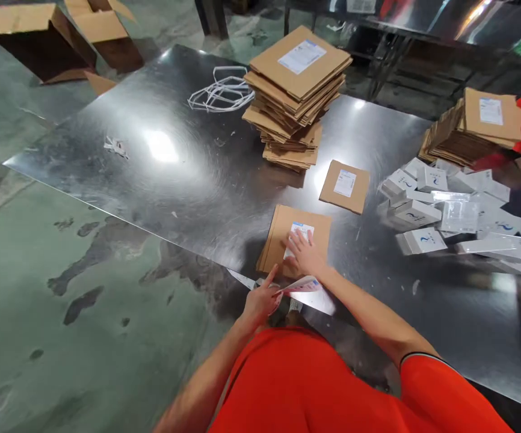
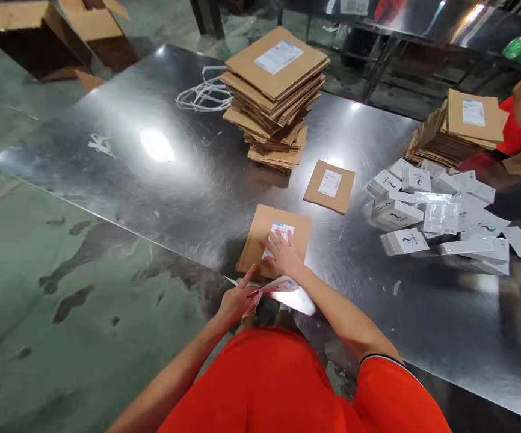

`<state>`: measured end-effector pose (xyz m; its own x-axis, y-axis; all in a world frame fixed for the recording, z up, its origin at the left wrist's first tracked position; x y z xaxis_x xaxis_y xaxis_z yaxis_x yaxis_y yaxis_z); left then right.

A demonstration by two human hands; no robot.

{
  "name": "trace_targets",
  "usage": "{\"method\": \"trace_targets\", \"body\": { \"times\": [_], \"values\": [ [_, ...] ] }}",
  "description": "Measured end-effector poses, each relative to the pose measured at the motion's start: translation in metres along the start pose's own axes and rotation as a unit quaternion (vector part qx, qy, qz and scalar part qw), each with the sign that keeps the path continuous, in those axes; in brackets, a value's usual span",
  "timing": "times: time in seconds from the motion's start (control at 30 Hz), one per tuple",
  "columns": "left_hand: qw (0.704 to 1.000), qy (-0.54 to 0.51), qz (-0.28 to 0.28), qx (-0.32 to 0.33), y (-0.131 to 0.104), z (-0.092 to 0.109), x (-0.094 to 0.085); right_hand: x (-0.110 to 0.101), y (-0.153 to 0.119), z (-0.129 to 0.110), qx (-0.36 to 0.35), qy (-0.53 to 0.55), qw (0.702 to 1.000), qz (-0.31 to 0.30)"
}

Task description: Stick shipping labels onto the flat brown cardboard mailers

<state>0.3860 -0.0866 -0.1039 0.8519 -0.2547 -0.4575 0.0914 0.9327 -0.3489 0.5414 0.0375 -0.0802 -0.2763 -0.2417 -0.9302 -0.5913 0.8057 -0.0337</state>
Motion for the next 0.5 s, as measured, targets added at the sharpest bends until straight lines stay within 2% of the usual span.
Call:
{"method": "trace_targets", "body": {
  "times": [0.03, 0.1, 0.17, 0.23, 0.33, 0.4, 0.5],
  "values": [
    [1.000, 0.002, -0.006, -0.003, -0.002, 0.000, 0.000, -0.011, -0.008, 0.019, 0.103, -0.002, 0.993, 0.050],
    [0.999, -0.034, -0.017, 0.006, -0.004, 0.004, -0.002, -0.023, -0.032, 0.046, 0.278, 0.041, 0.952, 0.120],
    [0.992, -0.124, -0.026, 0.018, -0.002, 0.007, -0.007, -0.018, -0.057, 0.052, 0.349, 0.140, 0.918, 0.125],
    [0.974, -0.226, -0.029, -0.004, 0.000, 0.006, -0.013, -0.006, -0.078, 0.043, 0.366, 0.251, 0.890, 0.107],
    [0.946, -0.313, -0.024, -0.080, -0.001, 0.000, -0.024, -0.006, -0.094, 0.034, 0.369, 0.348, 0.849, 0.150],
    [0.940, -0.325, -0.016, -0.105, -0.004, 0.001, -0.031, -0.029, -0.091, 0.044, 0.346, 0.364, 0.838, 0.215],
    [0.931, -0.345, 0.000, -0.121, -0.011, 0.009, -0.035, -0.087, -0.068, 0.092, 0.328, 0.339, 0.820, 0.324]
  ]
}}
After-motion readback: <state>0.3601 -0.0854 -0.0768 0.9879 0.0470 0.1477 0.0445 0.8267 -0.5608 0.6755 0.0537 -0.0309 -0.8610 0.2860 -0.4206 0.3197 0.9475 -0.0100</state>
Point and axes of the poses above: each hand's wrist, its own y-axis towards the middle knuckle, its own x-axis out of the palm, z = x × y, the point moved 5 cm from there along y, towards the middle knuckle
